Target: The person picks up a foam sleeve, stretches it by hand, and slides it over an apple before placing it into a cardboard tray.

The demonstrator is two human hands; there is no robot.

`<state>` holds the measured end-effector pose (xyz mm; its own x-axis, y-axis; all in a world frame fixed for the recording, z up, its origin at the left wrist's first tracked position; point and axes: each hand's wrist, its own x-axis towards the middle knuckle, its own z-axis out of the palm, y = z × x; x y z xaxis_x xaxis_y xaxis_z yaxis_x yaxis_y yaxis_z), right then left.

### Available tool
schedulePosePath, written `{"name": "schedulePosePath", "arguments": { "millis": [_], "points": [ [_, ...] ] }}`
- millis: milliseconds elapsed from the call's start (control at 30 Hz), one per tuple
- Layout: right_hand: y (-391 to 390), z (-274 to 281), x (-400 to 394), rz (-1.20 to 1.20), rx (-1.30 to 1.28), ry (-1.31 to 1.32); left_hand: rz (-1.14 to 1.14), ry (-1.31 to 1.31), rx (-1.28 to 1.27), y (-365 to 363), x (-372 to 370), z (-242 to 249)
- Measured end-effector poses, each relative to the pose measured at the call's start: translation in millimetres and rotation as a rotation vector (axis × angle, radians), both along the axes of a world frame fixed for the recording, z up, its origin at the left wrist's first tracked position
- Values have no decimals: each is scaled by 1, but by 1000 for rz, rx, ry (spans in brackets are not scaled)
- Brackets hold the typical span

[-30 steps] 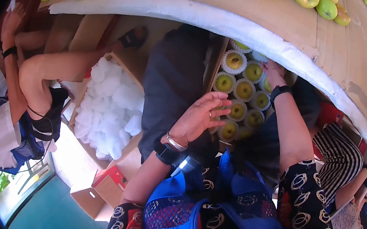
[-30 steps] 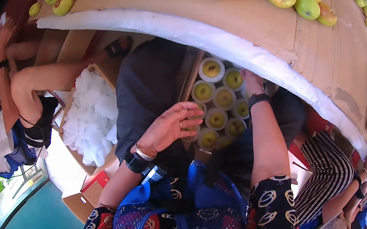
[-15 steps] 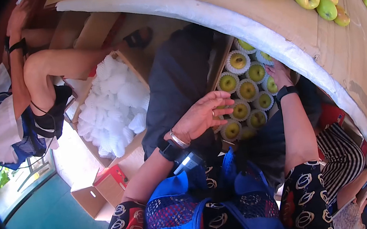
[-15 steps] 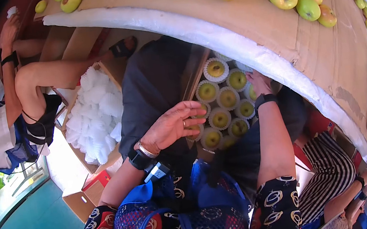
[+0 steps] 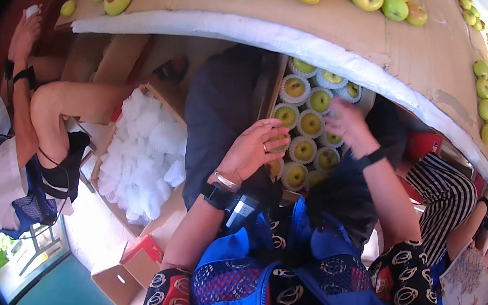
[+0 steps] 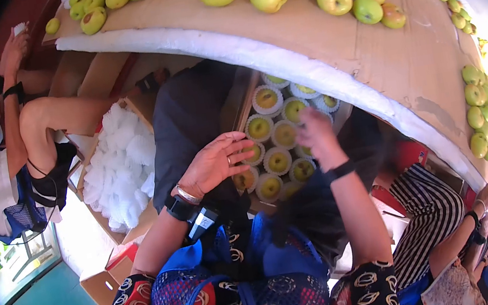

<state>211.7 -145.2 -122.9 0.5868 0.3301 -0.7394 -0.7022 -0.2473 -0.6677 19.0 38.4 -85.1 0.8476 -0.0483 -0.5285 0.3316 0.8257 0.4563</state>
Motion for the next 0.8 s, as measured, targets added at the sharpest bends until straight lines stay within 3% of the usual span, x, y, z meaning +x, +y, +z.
{"name": "schedulePosePath", "arguments": {
  "millis": [67,167,267,400,433,467,533,600,633,733,800],
  "points": [
    [11,22,-40,206,79,48,27,6,-39,1,-3,-2],
    [33,60,-94,436,281,-149,61,-64,6,6,-11,-2],
    [48,87,-126,517,502,-290,197,-105,265,30,-29,41],
    [54,129,-144,723,508,-346,547,96,848,76,-75,51],
    [57,141,-152,747,561,-358,514,283,1128,85,-85,47],
    [61,154,-160,770,615,-367,513,277,1139,93,-101,36],
    [70,182,-174,896,702,-280,-182,338,1932,105,-137,-4],
    [76,209,-191,882,860,-444,-155,340,1645,109,-170,-62],
    [78,223,-196,877,861,-444,-62,122,1581,134,-194,-134],
    [80,244,-198,974,1005,-478,-212,221,1675,116,-200,-125],
    [80,240,-195,934,1045,-275,-244,234,1711,113,-198,-116]
  ]
}}
